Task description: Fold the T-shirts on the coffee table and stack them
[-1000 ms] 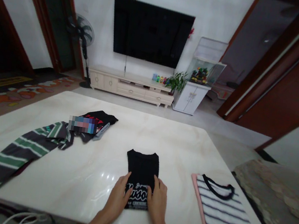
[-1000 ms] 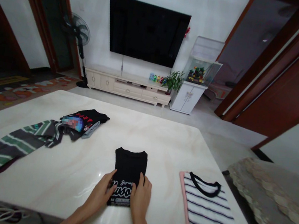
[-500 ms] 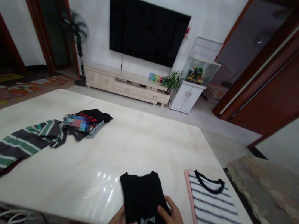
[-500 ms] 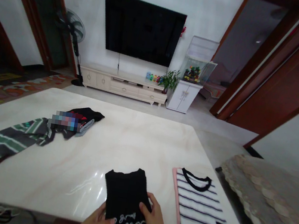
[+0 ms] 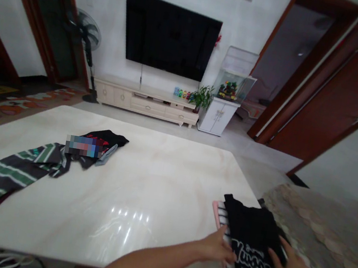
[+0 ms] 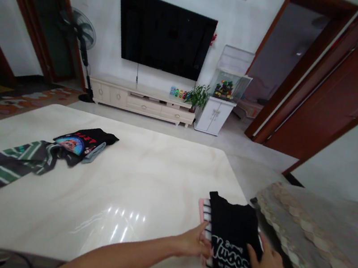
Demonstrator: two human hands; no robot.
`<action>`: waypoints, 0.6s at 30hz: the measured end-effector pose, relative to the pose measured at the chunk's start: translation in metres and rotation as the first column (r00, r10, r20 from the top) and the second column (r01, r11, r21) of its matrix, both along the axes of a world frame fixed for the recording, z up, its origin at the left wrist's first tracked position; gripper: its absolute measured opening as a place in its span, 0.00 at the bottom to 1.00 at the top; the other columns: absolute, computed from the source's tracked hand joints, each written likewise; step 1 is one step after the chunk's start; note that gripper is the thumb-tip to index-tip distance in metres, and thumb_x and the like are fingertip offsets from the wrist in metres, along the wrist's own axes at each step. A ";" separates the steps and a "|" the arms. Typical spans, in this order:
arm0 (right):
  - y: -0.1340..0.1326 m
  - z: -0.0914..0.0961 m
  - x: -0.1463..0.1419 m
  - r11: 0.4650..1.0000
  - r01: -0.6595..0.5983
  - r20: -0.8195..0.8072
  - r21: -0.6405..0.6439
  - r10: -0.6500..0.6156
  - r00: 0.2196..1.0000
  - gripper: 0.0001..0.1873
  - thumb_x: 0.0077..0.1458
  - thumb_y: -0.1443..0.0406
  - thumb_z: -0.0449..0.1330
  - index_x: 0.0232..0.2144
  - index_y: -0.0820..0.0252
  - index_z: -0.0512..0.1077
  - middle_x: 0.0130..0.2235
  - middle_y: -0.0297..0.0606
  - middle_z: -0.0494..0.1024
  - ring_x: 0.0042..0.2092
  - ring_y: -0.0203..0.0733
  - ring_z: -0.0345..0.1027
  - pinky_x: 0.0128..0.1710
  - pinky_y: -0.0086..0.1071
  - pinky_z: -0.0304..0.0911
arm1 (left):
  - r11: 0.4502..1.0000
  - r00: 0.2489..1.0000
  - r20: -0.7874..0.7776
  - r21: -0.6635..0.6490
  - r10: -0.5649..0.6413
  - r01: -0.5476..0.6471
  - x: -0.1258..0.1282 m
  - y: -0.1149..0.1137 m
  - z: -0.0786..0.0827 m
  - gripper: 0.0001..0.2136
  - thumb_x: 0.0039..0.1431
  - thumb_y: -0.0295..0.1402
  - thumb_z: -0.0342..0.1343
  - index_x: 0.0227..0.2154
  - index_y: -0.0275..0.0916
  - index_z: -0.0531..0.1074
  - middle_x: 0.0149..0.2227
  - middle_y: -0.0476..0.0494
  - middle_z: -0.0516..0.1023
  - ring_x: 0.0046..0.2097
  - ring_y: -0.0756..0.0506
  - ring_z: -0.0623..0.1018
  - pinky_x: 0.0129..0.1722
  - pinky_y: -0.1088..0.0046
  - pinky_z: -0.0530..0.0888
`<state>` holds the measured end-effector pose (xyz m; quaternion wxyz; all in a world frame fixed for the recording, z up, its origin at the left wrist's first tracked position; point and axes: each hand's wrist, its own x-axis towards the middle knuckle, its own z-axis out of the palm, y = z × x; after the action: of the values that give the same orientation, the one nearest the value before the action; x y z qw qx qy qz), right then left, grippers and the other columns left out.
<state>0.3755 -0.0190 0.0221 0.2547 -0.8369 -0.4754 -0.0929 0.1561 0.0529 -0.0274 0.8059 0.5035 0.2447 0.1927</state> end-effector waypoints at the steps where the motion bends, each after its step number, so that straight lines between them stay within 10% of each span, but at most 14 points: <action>1: 0.005 -0.004 0.002 1.000 -0.017 0.056 -0.010 0.018 0.998 0.35 0.43 0.46 0.46 0.46 0.63 0.70 0.43 0.54 0.72 0.45 0.62 0.67 0.42 0.52 0.61 | 1.000 0.998 -0.063 0.009 -0.019 0.020 -0.002 -0.002 -0.011 0.47 0.32 0.22 0.65 0.59 0.37 0.50 0.23 0.52 0.71 0.23 0.51 0.71 0.28 0.71 0.69; 6: 0.027 -0.032 -0.039 0.986 -0.163 0.107 -0.037 0.166 0.980 0.32 0.47 0.49 0.44 0.48 0.59 0.68 0.54 0.50 0.65 0.58 0.60 0.53 0.50 0.53 0.55 | 0.993 0.982 -0.167 0.065 -0.086 0.098 -0.071 0.008 -0.028 0.33 0.39 0.23 0.60 0.53 0.36 0.60 0.27 0.49 0.74 0.25 0.52 0.72 0.28 0.74 0.68; 10: 0.029 -0.063 -0.090 0.978 -0.167 0.141 -0.121 0.184 0.973 0.36 0.49 0.47 0.40 0.54 0.58 0.63 0.56 0.52 0.62 0.59 0.64 0.50 0.48 0.63 0.51 | 0.940 0.933 -0.212 0.244 0.292 -0.239 -0.166 0.046 -0.005 0.21 0.47 0.29 0.56 0.47 0.36 0.64 0.33 0.43 0.77 0.30 0.50 0.76 0.30 0.75 0.69; 13: 0.027 -0.079 -0.099 0.973 -0.123 0.162 -0.195 0.155 0.974 0.41 0.49 0.45 0.37 0.57 0.61 0.59 0.59 0.55 0.58 0.60 0.67 0.47 0.47 0.67 0.47 | 0.680 0.630 -0.341 0.593 0.698 -0.432 -0.246 0.079 0.013 0.14 0.50 0.28 0.54 0.42 0.35 0.69 0.32 0.44 0.77 0.30 0.49 0.76 0.31 0.73 0.71; 18: 0.030 -0.084 -0.073 0.971 -0.176 -0.073 -0.164 0.166 0.983 0.38 0.45 0.44 0.42 0.49 0.61 0.67 0.54 0.56 0.65 0.57 0.67 0.53 0.46 0.65 0.53 | 0.372 0.172 -0.329 0.828 0.928 -0.421 -0.367 0.126 0.039 0.12 0.57 0.30 0.46 0.42 0.33 0.69 0.39 0.39 0.75 0.39 0.45 0.74 0.42 0.67 0.69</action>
<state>0.3026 0.0110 -0.0615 0.2036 -0.8139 -0.5442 -0.0050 -0.2110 0.1790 0.0113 0.2240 0.5593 0.7044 0.3754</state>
